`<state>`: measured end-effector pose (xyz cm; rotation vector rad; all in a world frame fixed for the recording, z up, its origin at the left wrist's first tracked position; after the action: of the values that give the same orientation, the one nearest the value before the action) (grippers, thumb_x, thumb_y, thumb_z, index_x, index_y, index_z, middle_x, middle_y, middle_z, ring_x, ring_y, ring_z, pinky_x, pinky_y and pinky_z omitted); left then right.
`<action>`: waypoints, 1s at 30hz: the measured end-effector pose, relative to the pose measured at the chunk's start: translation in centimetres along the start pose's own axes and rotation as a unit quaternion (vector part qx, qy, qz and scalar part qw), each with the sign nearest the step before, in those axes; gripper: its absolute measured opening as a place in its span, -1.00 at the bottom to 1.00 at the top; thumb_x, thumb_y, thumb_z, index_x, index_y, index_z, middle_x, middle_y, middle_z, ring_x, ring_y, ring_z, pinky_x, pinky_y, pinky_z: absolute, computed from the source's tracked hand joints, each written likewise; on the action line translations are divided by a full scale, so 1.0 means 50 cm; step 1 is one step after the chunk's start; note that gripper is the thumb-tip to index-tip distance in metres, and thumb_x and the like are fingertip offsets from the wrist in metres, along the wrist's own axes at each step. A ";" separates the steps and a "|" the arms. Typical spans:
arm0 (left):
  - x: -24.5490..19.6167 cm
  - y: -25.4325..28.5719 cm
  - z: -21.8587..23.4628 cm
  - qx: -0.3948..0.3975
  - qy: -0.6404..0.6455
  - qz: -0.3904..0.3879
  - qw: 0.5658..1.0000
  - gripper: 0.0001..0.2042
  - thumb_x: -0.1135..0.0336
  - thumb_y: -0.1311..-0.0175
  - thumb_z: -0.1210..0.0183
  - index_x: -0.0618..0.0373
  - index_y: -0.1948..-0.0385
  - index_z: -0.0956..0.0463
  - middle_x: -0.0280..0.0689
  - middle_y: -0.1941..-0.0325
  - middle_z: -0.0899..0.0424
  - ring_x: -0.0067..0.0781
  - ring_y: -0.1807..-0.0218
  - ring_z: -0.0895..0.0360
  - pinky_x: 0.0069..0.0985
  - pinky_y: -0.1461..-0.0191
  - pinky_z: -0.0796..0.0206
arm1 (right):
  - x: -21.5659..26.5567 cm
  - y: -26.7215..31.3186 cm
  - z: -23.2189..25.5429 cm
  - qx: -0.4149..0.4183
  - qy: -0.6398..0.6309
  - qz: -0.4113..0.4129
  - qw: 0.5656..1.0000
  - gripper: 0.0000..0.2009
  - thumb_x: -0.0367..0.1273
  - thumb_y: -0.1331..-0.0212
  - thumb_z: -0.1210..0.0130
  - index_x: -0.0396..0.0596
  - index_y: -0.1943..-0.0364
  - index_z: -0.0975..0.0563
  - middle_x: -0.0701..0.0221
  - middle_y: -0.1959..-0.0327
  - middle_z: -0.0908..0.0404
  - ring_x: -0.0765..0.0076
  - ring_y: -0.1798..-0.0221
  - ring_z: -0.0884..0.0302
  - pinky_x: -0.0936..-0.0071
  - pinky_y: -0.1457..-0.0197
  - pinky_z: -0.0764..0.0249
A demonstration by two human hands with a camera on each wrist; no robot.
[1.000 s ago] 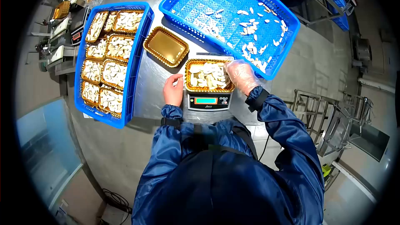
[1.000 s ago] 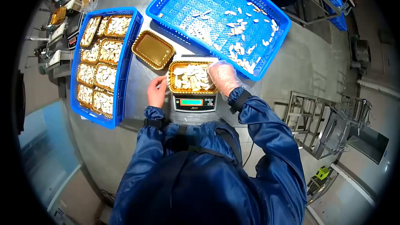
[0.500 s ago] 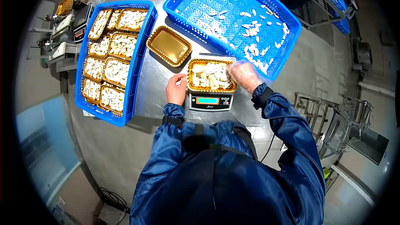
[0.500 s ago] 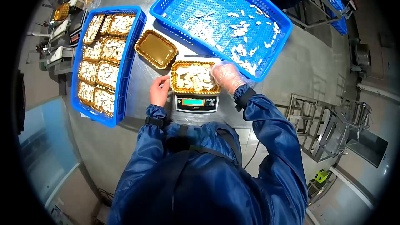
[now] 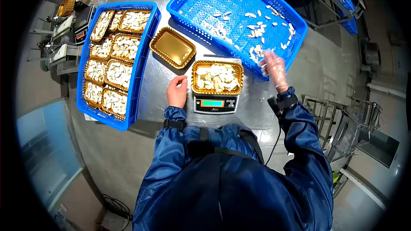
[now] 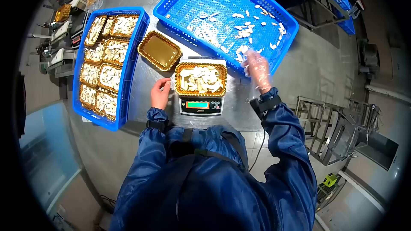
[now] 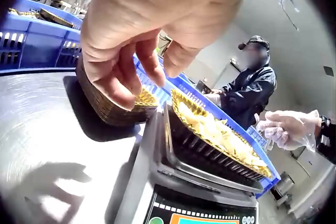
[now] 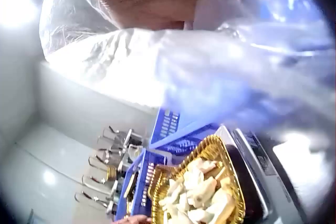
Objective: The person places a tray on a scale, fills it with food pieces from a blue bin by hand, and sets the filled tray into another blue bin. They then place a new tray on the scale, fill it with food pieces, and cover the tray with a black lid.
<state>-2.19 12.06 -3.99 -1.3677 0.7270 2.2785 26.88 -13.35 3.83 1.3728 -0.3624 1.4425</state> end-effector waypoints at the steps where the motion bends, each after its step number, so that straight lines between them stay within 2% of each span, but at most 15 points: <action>1: 0.004 0.001 0.001 0.001 -0.001 0.000 1.000 -0.83 0.33 -0.24 -0.20 0.14 0.20 -0.64 -0.22 0.21 -0.68 -0.34 0.13 -0.61 -0.42 -0.01 -0.41 | -0.018 -0.014 0.020 -0.038 -0.054 -0.022 0.998 -0.63 -0.08 -0.32 -0.07 -0.16 0.17 -0.59 0.37 0.51 -0.61 0.60 0.63 -0.41 0.61 0.58 -0.37; 3: 0.002 0.002 0.004 -0.011 0.003 -0.009 1.000 -0.84 0.34 -0.23 -0.21 0.15 0.21 -0.64 -0.22 0.22 -0.68 -0.34 0.14 -0.61 -0.43 -0.01 -0.41 | -0.007 0.010 0.019 -0.039 -0.068 -0.034 0.996 -0.66 -0.12 -0.33 -0.06 -0.16 0.18 -0.58 0.39 0.50 -0.61 0.59 0.62 -0.44 0.61 0.58 -0.38; 5: 0.001 0.006 0.004 -0.007 0.000 -0.008 1.000 -0.82 0.35 -0.25 -0.19 0.16 0.17 -0.62 -0.26 0.20 -0.68 -0.41 0.13 -0.60 -0.46 -0.02 -0.41 | 0.015 0.052 -0.033 0.072 0.030 0.017 0.997 -0.68 -0.15 -0.33 -0.05 -0.15 0.18 -0.59 0.42 0.49 -0.60 0.61 0.61 -0.45 0.62 0.57 -0.40; 7: -0.003 0.007 0.006 0.000 -0.006 -0.007 1.000 -0.80 0.37 -0.29 -0.17 0.20 0.10 -0.59 -0.33 0.16 -0.67 -0.54 0.13 -0.56 -0.53 -0.03 -0.39 | -0.006 0.076 -0.071 0.127 0.081 -0.007 0.989 -0.72 -0.18 -0.33 -0.06 -0.12 0.16 -0.60 0.47 0.47 -0.59 0.63 0.57 -0.45 0.64 0.55 -0.41; 10: -0.017 0.012 0.008 -0.009 0.017 0.010 1.000 -0.79 0.38 -0.23 -0.20 0.18 0.13 -0.60 -0.23 0.18 -0.69 -0.43 0.13 -0.61 -0.48 -0.03 -0.42 | -0.012 0.121 -0.117 0.165 0.043 -0.045 0.984 -0.74 -0.21 -0.37 -0.01 -0.11 0.21 -0.58 0.52 0.50 -0.55 0.67 0.52 -0.43 0.67 0.51 -0.41; 14: -0.014 0.016 0.005 0.009 0.023 0.011 1.000 -0.77 0.37 -0.30 -0.17 0.19 0.05 -0.56 -0.34 0.15 -0.66 -0.58 0.16 -0.53 -0.56 -0.02 -0.39 | -0.038 0.137 -0.136 0.172 0.022 -0.045 0.984 -0.75 -0.24 -0.39 0.01 -0.12 0.32 -0.55 0.51 0.52 -0.55 0.68 0.54 -0.43 0.66 0.51 -0.41; 21: -0.017 0.021 -0.009 0.029 0.058 0.012 0.998 -0.74 0.39 -0.30 -0.16 0.20 0.00 -0.53 -0.32 0.10 -0.64 -0.57 0.12 -0.52 -0.57 -0.02 -0.39 | -0.051 0.151 -0.143 0.172 0.016 -0.021 0.985 -0.73 -0.26 -0.39 0.02 -0.18 0.33 -0.55 0.49 0.54 -0.55 0.66 0.57 -0.44 0.61 0.53 -0.41; 23: -0.017 0.022 -0.014 0.034 0.058 0.028 0.997 -0.73 0.39 -0.30 -0.16 0.20 -0.01 -0.53 -0.31 0.08 -0.63 -0.56 0.09 -0.52 -0.56 -0.05 -0.38 | -0.061 0.152 -0.147 0.173 0.022 -0.023 0.984 -0.74 -0.27 -0.39 0.01 -0.19 0.27 -0.57 0.51 0.54 -0.54 0.67 0.55 -0.44 0.61 0.53 -0.42; 24: -0.012 0.019 -0.019 0.037 0.045 0.008 0.998 -0.70 0.42 -0.30 -0.16 0.19 -0.06 -0.49 -0.30 0.09 -0.61 -0.59 0.15 -0.53 -0.59 0.04 -0.41 | -0.068 0.150 -0.151 0.159 0.023 -0.002 0.987 -0.75 -0.28 -0.39 0.01 -0.19 0.23 -0.58 0.51 0.54 -0.54 0.68 0.54 -0.44 0.62 0.52 -0.43; 25: -0.008 0.017 -0.021 0.036 0.045 0.007 0.998 -0.70 0.42 -0.30 -0.16 0.19 -0.06 -0.49 -0.30 0.09 -0.61 -0.59 0.15 -0.53 -0.59 0.04 -0.41 | -0.072 0.148 -0.154 0.145 0.024 0.020 0.989 -0.75 -0.28 -0.39 0.01 -0.19 0.18 -0.59 0.52 0.53 -0.54 0.68 0.53 -0.45 0.62 0.52 -0.43; 26: -0.003 0.019 -0.031 0.053 0.076 0.041 0.995 -0.68 0.43 -0.30 -0.15 0.17 -0.09 -0.47 -0.30 0.10 -0.60 -0.61 0.19 -0.53 -0.61 0.11 -0.42 | -0.071 0.155 -0.164 0.133 0.009 -0.002 0.991 -0.75 -0.30 -0.38 -0.01 -0.19 0.09 -0.59 0.56 0.51 -0.52 0.70 0.53 -0.43 0.62 0.51 -0.43; 27: 0.001 0.021 -0.041 0.069 0.106 0.075 0.989 -0.65 0.45 -0.30 -0.15 0.16 -0.12 -0.44 -0.30 0.11 -0.59 -0.63 0.23 -0.54 -0.63 0.18 -0.44 | -0.048 0.165 -0.175 0.127 0.008 -0.005 0.992 -0.75 -0.32 -0.34 -0.04 -0.23 0.10 -0.58 0.48 0.52 -0.55 0.59 0.51 -0.47 0.49 0.42 -0.48; 28: 0.001 0.024 -0.046 0.078 0.111 0.086 0.987 -0.62 0.49 -0.30 -0.13 0.15 -0.16 -0.41 -0.29 0.12 -0.58 -0.66 0.29 -0.54 -0.66 0.31 -0.46 | -0.063 0.152 -0.183 0.097 0.052 0.057 0.992 -0.76 -0.33 -0.30 -0.06 -0.24 0.12 -0.58 0.37 0.50 -0.58 0.42 0.48 -0.53 0.41 0.36 -0.49; 29: 0.000 0.025 -0.048 0.077 0.111 0.085 0.987 -0.62 0.49 -0.30 -0.13 0.15 -0.16 -0.41 -0.29 0.12 -0.58 -0.66 0.29 -0.54 -0.66 0.31 -0.46 | -0.052 0.146 -0.195 0.066 0.095 0.118 0.986 -0.77 -0.34 -0.26 -0.08 -0.25 0.14 -0.58 0.27 0.49 -0.62 0.26 0.45 -0.58 0.32 0.30 -0.50; 30: 0.002 0.027 -0.053 0.087 0.127 0.095 0.984 -0.63 0.50 -0.30 -0.12 0.15 -0.16 -0.41 -0.29 0.13 -0.58 -0.65 0.29 -0.54 -0.65 0.32 -0.47 | -0.055 0.140 -0.203 0.067 0.095 0.119 0.986 -0.77 -0.34 -0.26 -0.08 -0.25 0.14 -0.58 0.27 0.49 -0.62 0.26 0.45 -0.58 0.32 0.30 -0.50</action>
<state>-1.18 9.39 -4.78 -1.5792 1.1556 2.1370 15.16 -9.33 1.49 1.3166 -0.3178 1.8081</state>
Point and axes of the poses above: each hand's wrist, its own y-axis away from the middle knuckle, its own z-axis out of the back of the hand, x = y × z, the point moved 7 cm from there along -y, towards the middle knuckle
